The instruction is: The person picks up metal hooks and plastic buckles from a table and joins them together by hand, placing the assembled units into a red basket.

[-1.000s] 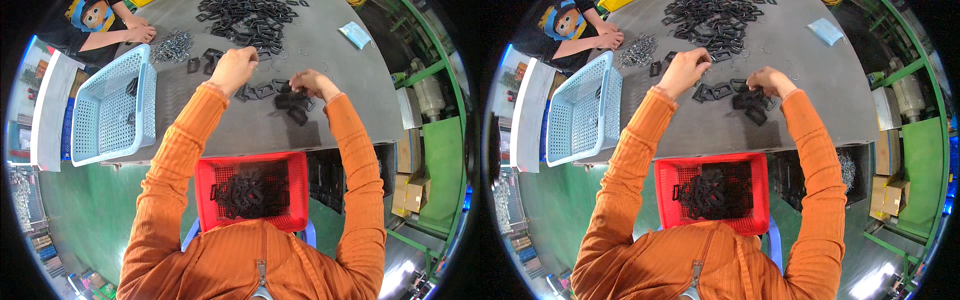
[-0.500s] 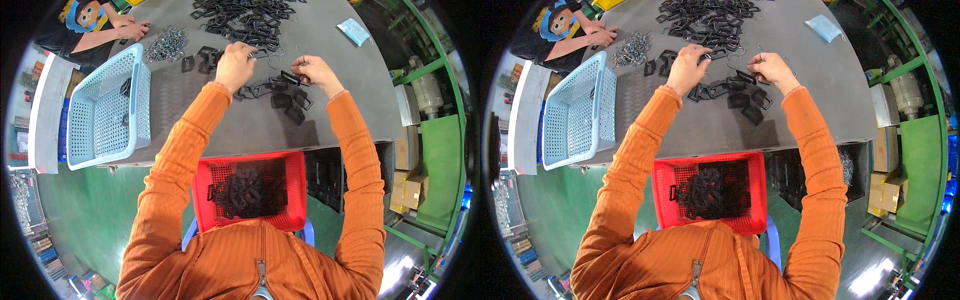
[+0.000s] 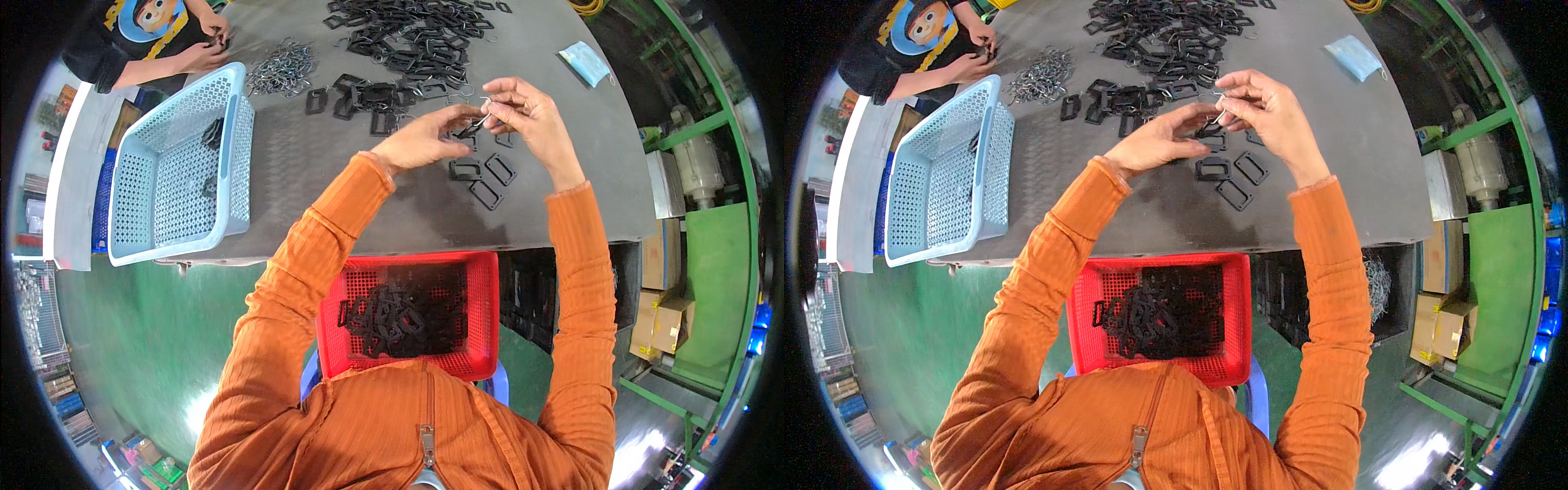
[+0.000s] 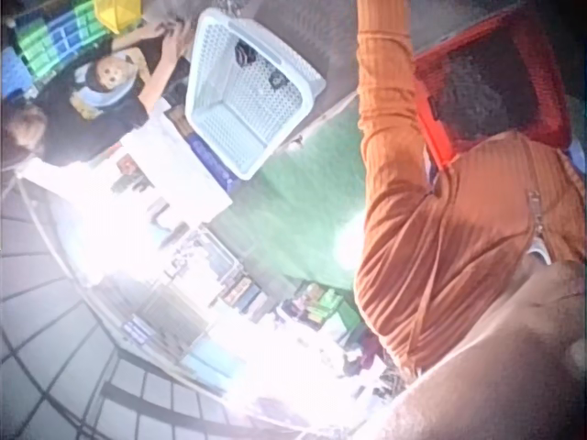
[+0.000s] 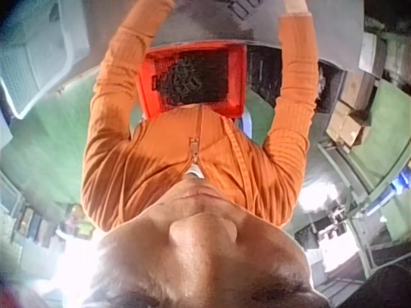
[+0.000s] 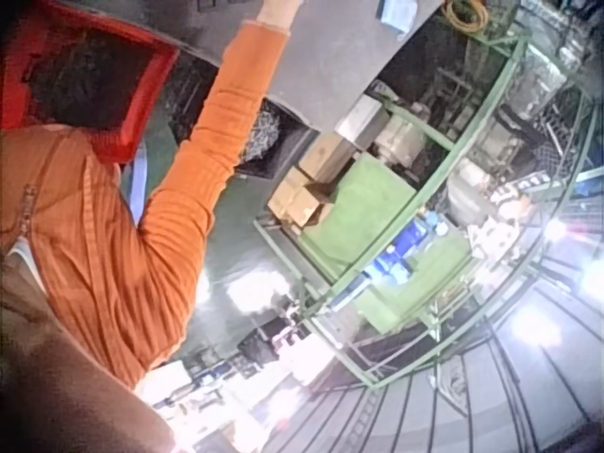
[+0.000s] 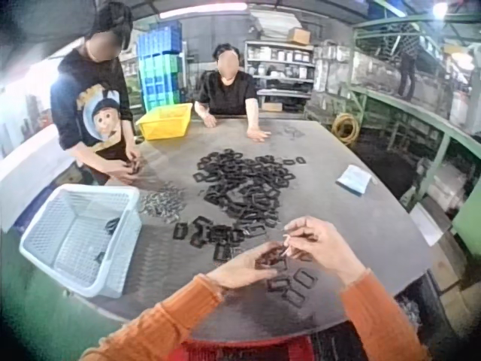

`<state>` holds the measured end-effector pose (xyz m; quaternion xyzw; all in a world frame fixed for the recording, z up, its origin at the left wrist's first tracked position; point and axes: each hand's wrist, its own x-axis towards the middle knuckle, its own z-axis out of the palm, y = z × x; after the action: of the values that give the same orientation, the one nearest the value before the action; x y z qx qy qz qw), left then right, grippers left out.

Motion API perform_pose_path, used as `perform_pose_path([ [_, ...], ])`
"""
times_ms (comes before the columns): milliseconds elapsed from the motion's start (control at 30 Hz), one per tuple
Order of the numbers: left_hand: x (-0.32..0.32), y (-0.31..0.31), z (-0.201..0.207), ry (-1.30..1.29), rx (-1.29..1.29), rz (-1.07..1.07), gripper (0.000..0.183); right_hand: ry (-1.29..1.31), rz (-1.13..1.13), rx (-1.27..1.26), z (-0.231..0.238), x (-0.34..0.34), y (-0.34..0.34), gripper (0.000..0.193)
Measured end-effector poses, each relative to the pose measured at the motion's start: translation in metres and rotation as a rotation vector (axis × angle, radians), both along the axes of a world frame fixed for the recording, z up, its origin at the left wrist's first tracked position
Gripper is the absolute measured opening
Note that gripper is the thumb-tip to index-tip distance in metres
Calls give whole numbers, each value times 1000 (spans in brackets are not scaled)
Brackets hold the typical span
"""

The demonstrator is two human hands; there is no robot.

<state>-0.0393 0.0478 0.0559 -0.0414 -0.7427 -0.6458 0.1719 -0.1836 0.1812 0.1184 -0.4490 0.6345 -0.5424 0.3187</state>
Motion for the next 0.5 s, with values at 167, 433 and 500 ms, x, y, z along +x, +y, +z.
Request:
perform_pose_path([
  [167, 0, 4, 1, -386, 139, 106, 27, 102, 21, -30, 10, 5, -1, 17],
  [433, 11, 11, 6, 246, -989, 638, 16, -128, 14, 323, 7, -12, -8, 12],
  [500, 15, 18, 9, 102, -751, 672, 15, -164, -51, 189, -5, 0, -7, 12],
])
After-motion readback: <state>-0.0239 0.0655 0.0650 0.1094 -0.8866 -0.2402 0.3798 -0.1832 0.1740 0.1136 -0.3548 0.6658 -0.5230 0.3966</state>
